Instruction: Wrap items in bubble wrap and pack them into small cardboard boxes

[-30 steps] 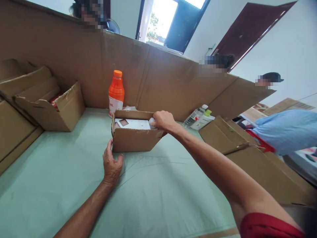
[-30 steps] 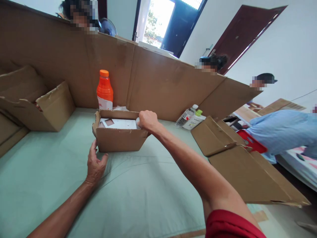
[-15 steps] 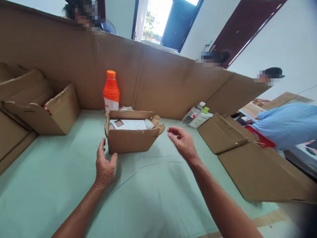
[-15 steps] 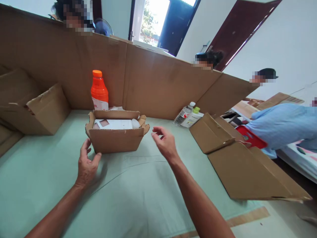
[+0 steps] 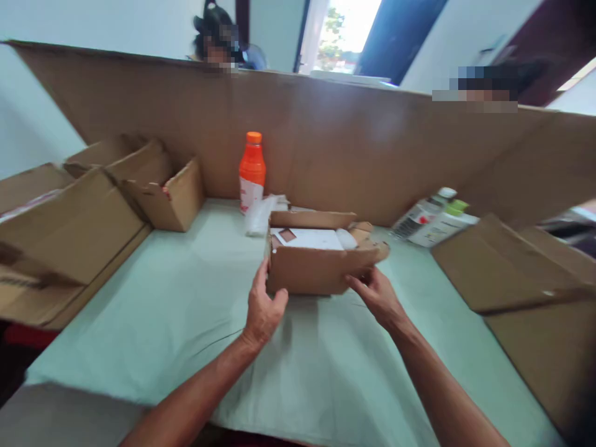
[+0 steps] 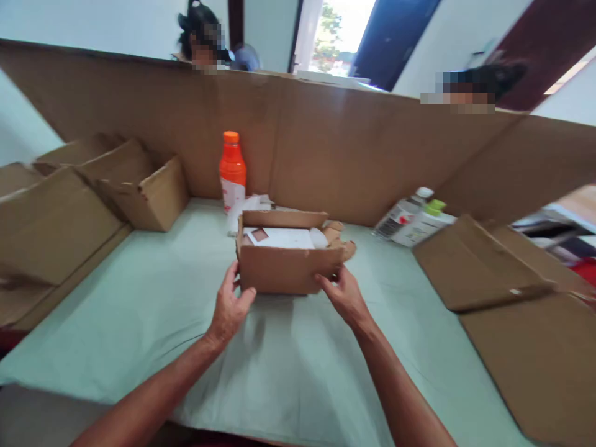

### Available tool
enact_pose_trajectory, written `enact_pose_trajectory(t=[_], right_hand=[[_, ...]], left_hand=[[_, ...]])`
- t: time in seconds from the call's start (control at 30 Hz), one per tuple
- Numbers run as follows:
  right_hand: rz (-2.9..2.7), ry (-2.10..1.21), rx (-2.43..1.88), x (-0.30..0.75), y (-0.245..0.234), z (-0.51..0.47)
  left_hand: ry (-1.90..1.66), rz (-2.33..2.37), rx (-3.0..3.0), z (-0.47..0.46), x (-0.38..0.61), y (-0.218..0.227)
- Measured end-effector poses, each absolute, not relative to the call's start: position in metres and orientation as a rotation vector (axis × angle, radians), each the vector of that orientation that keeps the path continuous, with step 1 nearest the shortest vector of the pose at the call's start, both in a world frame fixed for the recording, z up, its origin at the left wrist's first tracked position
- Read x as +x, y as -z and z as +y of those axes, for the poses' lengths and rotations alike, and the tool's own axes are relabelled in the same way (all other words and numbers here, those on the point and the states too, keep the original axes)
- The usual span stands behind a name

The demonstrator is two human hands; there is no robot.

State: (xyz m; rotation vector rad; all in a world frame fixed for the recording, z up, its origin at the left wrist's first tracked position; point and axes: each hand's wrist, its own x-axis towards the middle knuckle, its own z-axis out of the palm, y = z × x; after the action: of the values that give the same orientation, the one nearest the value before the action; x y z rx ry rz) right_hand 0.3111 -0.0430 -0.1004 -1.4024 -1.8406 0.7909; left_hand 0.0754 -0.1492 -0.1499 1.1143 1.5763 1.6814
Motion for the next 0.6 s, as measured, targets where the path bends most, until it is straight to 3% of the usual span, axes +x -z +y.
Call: enact_pose_trajectory(t=[0.13, 0.4, 0.6], right_hand=[[-1.932, -0.925, -1.268, 0.276, 0.118, -0.048], [-2.265, -1.161, -0.657, 0.038, 0.126, -0.038], [-2.29, -1.109, -0.654, -0.072, 0.146, -0.055]], left_hand=[[-1.749, 1.716, 0.964, -0.201, 0.062, 0.167], [-2.073, 2.061, 0.542, -0.268, -0.054, 0.166], [-2.112, 2.127, 0.48, -0.267, -0.101, 0.168]])
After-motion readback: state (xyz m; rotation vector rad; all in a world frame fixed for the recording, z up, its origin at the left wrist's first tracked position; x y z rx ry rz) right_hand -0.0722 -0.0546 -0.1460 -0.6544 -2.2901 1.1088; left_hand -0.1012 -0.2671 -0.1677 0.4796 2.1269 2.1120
